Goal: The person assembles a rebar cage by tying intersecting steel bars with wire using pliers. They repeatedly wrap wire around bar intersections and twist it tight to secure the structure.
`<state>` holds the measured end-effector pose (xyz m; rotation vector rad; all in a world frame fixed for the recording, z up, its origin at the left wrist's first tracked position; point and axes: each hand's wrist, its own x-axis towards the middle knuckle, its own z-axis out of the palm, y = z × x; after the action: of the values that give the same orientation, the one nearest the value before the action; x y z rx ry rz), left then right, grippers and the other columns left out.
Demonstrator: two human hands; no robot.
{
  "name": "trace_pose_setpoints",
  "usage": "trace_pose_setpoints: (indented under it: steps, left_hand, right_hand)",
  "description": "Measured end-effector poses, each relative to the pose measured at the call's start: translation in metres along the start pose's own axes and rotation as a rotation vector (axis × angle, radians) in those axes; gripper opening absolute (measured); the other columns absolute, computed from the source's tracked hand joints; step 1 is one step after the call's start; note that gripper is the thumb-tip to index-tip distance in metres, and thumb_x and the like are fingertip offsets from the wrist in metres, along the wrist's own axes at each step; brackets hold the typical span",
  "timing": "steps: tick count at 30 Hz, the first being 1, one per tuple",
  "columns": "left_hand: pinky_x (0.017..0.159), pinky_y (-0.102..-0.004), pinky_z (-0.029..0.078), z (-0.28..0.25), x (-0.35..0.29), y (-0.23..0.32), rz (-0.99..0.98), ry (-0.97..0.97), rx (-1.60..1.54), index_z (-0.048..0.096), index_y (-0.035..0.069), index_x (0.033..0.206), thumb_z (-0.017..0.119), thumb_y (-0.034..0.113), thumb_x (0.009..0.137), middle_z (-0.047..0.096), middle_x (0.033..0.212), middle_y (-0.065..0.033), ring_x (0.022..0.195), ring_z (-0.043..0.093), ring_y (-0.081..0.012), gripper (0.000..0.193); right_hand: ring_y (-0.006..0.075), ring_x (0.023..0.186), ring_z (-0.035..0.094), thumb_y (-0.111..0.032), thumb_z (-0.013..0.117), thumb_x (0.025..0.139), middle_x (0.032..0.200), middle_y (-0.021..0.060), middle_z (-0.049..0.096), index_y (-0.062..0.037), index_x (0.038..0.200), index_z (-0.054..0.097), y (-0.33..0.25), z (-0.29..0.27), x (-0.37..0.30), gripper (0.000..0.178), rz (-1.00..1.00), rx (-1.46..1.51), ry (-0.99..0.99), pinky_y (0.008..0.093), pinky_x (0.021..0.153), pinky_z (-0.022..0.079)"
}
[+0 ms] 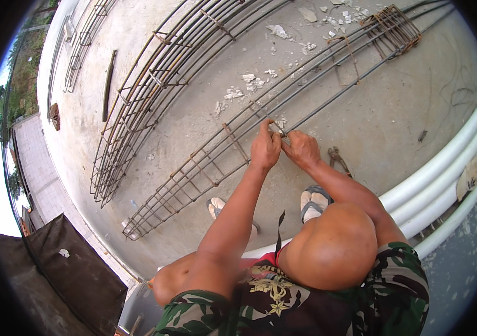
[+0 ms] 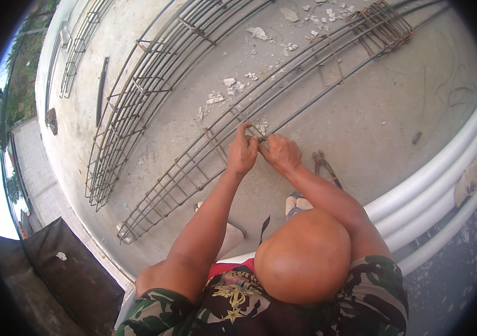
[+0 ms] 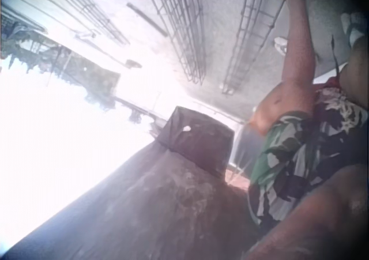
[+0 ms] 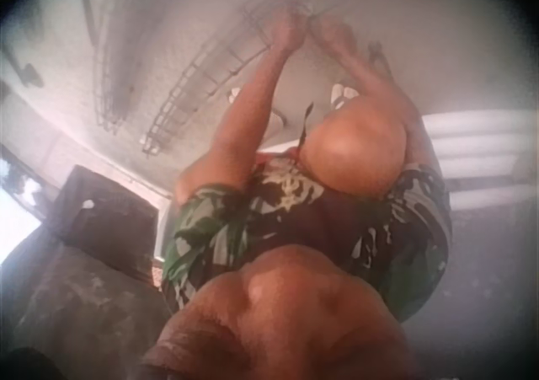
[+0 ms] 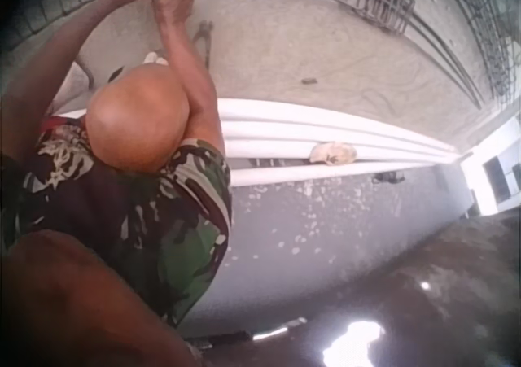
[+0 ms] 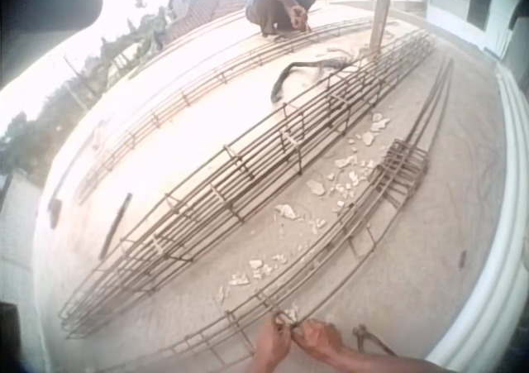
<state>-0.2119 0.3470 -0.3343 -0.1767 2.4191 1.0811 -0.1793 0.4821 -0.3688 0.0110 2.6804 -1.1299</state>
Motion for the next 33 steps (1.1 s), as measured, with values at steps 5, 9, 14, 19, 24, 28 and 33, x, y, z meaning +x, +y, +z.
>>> trace_pose_setpoints:
  steps: [5,9,14,19,24,28,33]
  left_hand:
    - [0.078,-0.0474,0.047,-0.004,0.022,-0.011,-0.101,-0.070,-0.079,0.056,-0.002,0.112,0.052,0.026,0.086,0.065,0.085,-0.0257,0.087,0.062,-0.0440,0.037]
    - [0.069,-0.0385,0.049,0.015,0.041,-0.023,-0.361,-0.260,-0.068,0.068,-0.006,0.090,0.058,0.046,0.084,0.065,0.078,-0.0231,0.074,0.064,-0.0274,0.053]
    - [0.067,-0.0384,0.048,0.029,0.055,-0.034,-0.235,-0.342,-0.002,0.067,-0.006,0.088,0.058,0.038,0.088,0.065,0.076,-0.0170,0.071,0.062,-0.0237,0.046]
    - [0.065,-0.0358,0.047,0.024,0.050,-0.034,-0.166,-0.365,-0.208,0.066,-0.004,0.093,0.057,0.030,0.091,0.066,0.079,-0.0112,0.070,0.059,-0.0209,0.035]
    - [0.064,-0.0321,0.047,-0.001,0.040,-0.006,-0.233,-0.484,-0.256,0.065,-0.003,0.096,0.058,0.033,0.091,0.066,0.079,-0.0091,0.071,0.059,-0.0169,0.036]
    - [0.061,-0.0315,0.047,-0.006,0.042,-0.012,-0.227,-0.474,-0.140,0.065,-0.003,0.096,0.059,0.033,0.091,0.067,0.078,-0.0088,0.069,0.060,-0.0154,0.037]
    - [0.058,-0.0321,0.048,0.003,0.040,-0.018,-0.140,-0.392,-0.147,0.067,-0.004,0.091,0.061,0.031,0.090,0.067,0.074,-0.0096,0.063,0.061,-0.0156,0.035]
  right_hand:
    - [0.0397,0.070,0.062,-0.032,0.063,0.084,0.077,0.0202,0.062,-0.0002,0.074,0.059,-0.009,-0.005,0.002,0.034,0.120,-0.009,-0.074,0.0481,0.062,0.049]
    - [0.0404,0.074,0.061,-0.029,0.061,0.085,0.079,0.0204,0.062,0.0000,0.076,0.059,-0.009,-0.001,0.000,0.030,0.130,0.048,-0.009,0.0496,0.066,0.048]
    - [0.0412,0.077,0.060,-0.026,0.060,0.086,0.081,0.0211,0.062,-0.0003,0.078,0.059,-0.006,0.003,-0.003,0.026,0.119,0.091,-0.027,0.0501,0.067,0.047]
    - [0.0415,0.073,0.061,-0.024,0.061,0.085,0.077,0.0218,0.063,-0.0001,0.081,0.061,-0.006,0.001,-0.003,0.024,0.105,0.123,-0.012,0.0489,0.065,0.047]
    - [0.0343,0.062,0.064,-0.017,0.063,0.084,0.070,0.0200,0.064,0.0009,0.084,0.063,0.008,0.008,-0.007,0.018,0.342,0.439,-0.001,0.0425,0.058,0.049]
    - [0.0254,0.055,0.062,-0.014,0.063,0.084,0.069,0.0181,0.064,0.0020,0.085,0.062,-0.001,0.002,-0.003,0.016,0.492,0.582,-0.076,0.0384,0.054,0.048]
    - [0.0256,0.057,0.062,-0.016,0.063,0.085,0.071,0.0176,0.065,0.0022,0.090,0.062,-0.009,-0.026,-0.007,0.019,0.688,0.744,-0.237,0.0375,0.056,0.049]
